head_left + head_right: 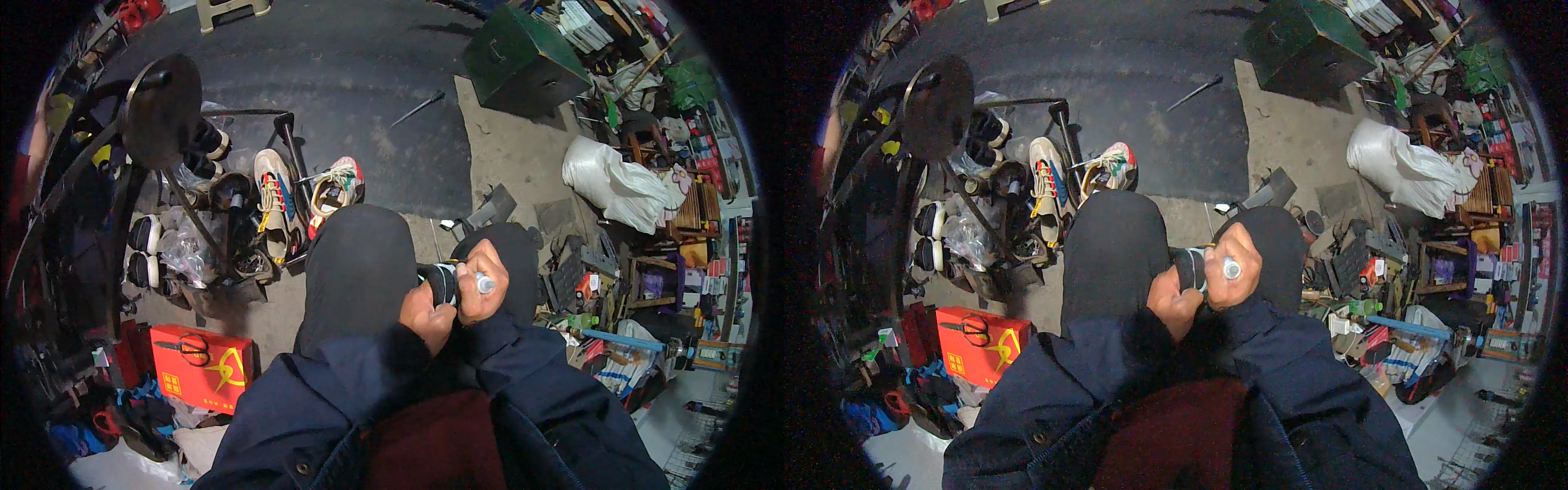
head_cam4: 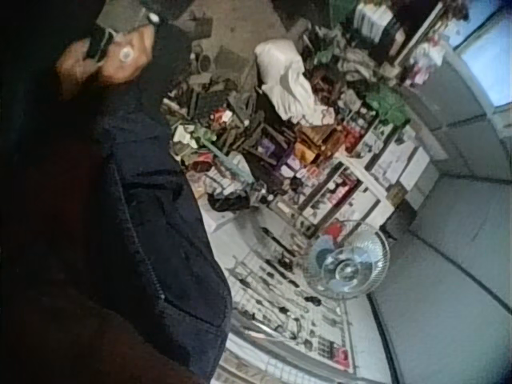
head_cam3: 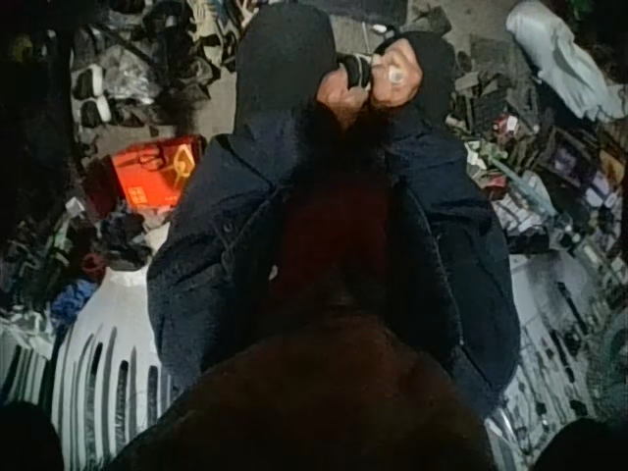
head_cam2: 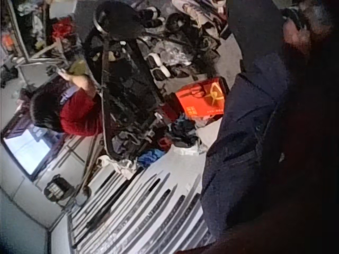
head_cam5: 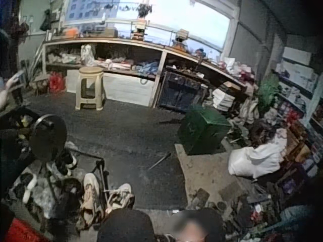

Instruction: The person holds a black sneaker on their lap and uses a red-handled screwdriver to pry and separate the sole from the upper. They then apply glue from a small white bottle along the separated edge and press the parts together to bond them.

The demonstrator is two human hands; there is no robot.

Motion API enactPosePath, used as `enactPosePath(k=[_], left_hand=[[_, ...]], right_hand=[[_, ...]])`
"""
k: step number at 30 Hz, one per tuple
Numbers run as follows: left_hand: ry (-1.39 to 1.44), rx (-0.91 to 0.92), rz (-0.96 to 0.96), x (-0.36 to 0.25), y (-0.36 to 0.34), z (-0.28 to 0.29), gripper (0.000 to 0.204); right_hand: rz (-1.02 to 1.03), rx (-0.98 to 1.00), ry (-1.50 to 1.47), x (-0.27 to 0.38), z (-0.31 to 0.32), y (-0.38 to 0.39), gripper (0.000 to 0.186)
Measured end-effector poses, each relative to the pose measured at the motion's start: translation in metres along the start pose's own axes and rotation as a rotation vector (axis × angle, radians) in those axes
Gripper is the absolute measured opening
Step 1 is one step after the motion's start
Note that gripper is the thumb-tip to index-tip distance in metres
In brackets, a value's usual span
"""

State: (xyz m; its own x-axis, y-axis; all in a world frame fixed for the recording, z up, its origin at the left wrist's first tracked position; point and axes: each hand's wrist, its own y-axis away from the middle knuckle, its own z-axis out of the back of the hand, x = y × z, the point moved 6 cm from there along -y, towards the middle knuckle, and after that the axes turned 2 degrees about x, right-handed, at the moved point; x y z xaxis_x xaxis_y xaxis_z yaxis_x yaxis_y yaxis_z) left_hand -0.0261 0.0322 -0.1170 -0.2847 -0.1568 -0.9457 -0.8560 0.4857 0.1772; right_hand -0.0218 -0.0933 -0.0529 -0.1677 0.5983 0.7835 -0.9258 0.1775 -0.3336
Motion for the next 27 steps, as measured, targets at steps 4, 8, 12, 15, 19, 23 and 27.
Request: enactPosePath(k=[4,8,12,15,19,23,27], left_hand=[[0.037,-0.026,-0.031,0.001,0.001,0.001,0.034],[0.097,-0.026,-0.013,0.008,-0.001,-0.002,0.029],[0.083,-0.04,-0.005,0.014,-0.004,-0.006,0.027],[0.037,-0.08,0.023,0.017,-0.001,-0.005,0.027],[-0.074,-0.111,0.09,0.02,0.0,-0.005,0.028],[-0.042,-0.172,0.042,0.013,0.0,-0.005,0.029],[-0.1,-0.139,0.048,0.005,0.003,0.0,0.032]], right_hand=[[-0.053,-0.017,-0.02,-0.005,-0.001,0.002,0.025],[-0.094,-0.04,-0.069,-0.011,-0.001,0.003,0.032],[-0.116,-0.065,-0.158,-0.018,0.003,0.004,0.028],[-0.178,-0.037,-0.21,-0.025,0.003,0.004,0.029],[-0.22,-0.032,-0.285,-0.03,0.005,0.004,0.029],[-0.264,0.042,-0.244,-0.033,0.005,0.004,0.031],[-0.248,0.064,-0.26,-0.035,0.006,0.003,0.031]])
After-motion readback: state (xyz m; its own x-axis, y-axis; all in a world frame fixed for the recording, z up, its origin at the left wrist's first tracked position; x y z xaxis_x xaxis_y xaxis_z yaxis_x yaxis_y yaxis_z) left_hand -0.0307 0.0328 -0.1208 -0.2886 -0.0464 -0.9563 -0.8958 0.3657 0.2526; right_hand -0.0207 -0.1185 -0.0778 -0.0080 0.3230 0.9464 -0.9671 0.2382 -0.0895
